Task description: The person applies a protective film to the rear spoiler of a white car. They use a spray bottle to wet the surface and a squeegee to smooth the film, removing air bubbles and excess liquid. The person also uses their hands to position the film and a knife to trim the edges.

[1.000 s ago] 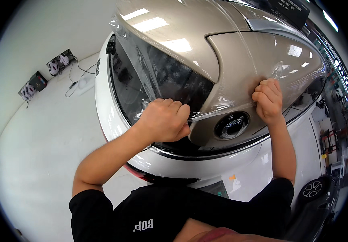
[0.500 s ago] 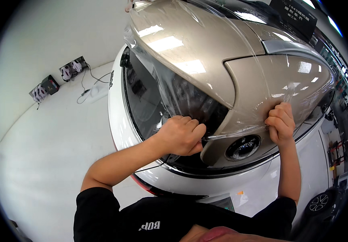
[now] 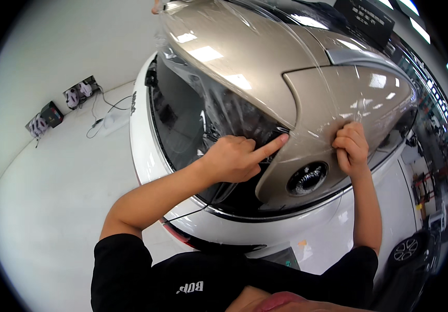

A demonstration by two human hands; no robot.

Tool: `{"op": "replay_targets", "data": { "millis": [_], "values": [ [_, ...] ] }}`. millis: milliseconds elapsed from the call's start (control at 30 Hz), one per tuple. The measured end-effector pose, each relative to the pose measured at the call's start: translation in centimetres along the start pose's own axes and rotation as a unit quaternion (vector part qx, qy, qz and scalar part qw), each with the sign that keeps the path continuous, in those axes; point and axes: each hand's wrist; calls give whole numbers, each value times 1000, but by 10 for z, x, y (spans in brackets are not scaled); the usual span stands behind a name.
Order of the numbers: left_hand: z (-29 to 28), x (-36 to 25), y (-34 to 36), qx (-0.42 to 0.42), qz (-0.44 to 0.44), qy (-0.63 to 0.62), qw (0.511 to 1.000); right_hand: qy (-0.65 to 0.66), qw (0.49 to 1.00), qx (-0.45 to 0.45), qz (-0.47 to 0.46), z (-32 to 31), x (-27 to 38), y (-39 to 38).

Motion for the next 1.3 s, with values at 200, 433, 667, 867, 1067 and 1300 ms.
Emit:
{"op": "replay_targets", "data": {
  "millis": [200,433,667,867,1067,1300],
  "values": [
    [-3,1,2,22,-10,8,1000,32,999,27,14,-3,-3,-2],
    [-6,-1,7,30,-12,17,999,45,998,25,35,-5,-1,-8],
    [-11,0,8,36,-4,-10,999,-82,995,-47,20,17,7,0],
    [-32,5,13,76,11,-58,995,-101,994,-47,3,20,9,2],
    [-60,-4,24,176,-11,-75,981,-111,993,-46,7,24,9,-2],
    [-39,-50,51,1,46,84,995,-108,993,-43,-1,16,9,-2]
  ]
}}
Point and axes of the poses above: each hand's wrist, its own y-axis towards the middle knuckle, its own z-axis out of the palm, x = y × z, and after that the axes turned 5 degrees about y, right-handed
